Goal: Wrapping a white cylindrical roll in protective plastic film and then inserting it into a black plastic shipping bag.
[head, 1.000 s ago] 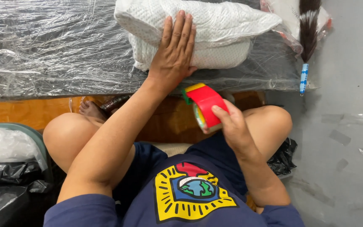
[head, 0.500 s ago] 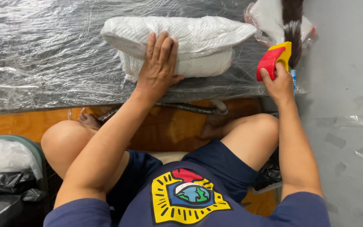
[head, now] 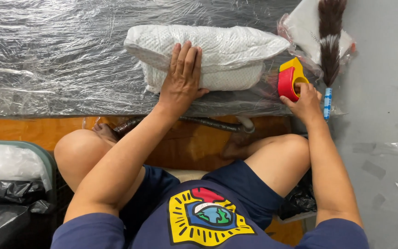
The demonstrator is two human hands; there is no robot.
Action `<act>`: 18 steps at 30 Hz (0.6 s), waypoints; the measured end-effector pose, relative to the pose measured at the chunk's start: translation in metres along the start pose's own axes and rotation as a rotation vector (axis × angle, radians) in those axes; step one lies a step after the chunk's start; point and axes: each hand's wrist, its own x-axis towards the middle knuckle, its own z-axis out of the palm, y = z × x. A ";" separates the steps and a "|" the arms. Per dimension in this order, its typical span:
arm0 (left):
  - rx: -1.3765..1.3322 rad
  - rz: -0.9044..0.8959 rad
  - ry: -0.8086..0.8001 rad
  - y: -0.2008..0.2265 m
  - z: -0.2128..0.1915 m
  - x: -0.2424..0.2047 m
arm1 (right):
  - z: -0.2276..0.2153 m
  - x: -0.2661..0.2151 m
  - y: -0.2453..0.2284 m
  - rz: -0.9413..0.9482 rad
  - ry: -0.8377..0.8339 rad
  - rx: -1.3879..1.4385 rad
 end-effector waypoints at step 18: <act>0.137 0.009 0.043 -0.016 0.012 0.004 | -0.080 0.141 -0.274 -0.592 0.020 -0.032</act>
